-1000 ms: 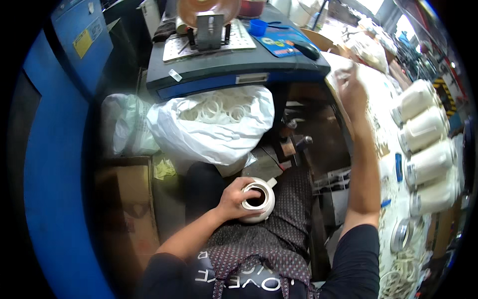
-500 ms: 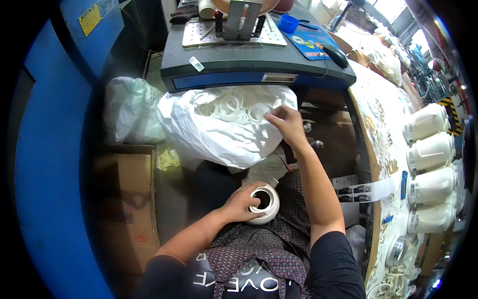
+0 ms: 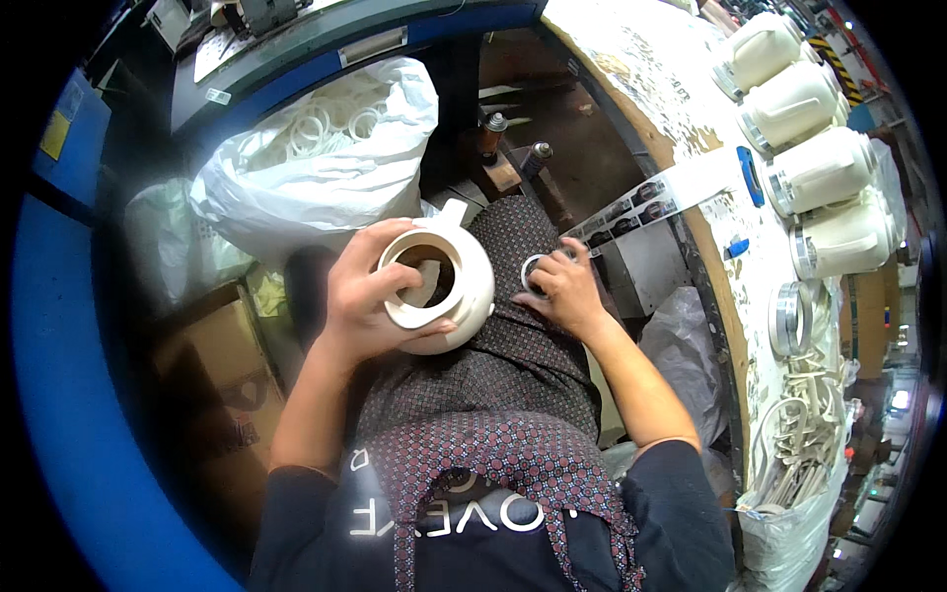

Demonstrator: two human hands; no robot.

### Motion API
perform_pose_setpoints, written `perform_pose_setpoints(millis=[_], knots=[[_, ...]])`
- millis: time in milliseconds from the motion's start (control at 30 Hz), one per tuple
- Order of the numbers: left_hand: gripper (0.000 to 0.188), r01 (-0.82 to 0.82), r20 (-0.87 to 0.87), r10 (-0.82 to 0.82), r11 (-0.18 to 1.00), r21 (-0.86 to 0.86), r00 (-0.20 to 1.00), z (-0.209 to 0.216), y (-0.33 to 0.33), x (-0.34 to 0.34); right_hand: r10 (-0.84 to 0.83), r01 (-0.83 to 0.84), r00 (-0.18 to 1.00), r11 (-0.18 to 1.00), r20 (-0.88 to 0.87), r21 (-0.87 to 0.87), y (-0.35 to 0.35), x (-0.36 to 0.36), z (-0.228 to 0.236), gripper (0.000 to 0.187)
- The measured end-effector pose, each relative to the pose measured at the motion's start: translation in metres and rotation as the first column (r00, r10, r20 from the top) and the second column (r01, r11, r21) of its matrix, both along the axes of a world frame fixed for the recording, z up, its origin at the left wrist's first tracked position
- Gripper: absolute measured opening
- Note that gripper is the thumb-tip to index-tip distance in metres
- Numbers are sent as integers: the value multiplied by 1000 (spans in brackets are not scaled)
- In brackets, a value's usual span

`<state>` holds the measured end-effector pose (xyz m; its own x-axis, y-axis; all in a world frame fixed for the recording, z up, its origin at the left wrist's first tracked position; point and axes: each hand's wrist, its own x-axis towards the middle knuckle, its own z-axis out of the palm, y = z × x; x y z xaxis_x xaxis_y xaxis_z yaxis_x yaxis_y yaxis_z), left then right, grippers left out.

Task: The person assembles white plastic kettles by attaching handles and applying labels. They pick up a kettle body, attach a handle, apply a sticker label to the side, and then place a metal band around the base. The process is repeated for multiple units.

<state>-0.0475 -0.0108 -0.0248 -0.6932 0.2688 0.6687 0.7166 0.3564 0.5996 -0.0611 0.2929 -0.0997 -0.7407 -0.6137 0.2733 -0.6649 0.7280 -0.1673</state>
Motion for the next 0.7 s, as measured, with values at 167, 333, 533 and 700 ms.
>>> perform_pose_setpoints(millis=[167, 333, 533, 700], knots=[[79, 114, -97, -115, 993, -18, 989, 36, 42, 14, -320, 192, 849, 928, 421, 319, 13, -11, 9, 16], [130, 47, 61, -49, 998, 46, 997, 15, 65, 31, 256, 469, 656, 599, 710, -649, 10, -12, 112, 32], [138, -4, 118, -7, 996, 88, 993, 19, 75, 30, 312, -294, 949, 824, -45, -485, -36, 39, 135, 41], [132, -31, 66, 33, 999, -24, 997, 20, 78, 36, 355, -351, 928, 935, 115, -49, -38, 28, 146, 19]])
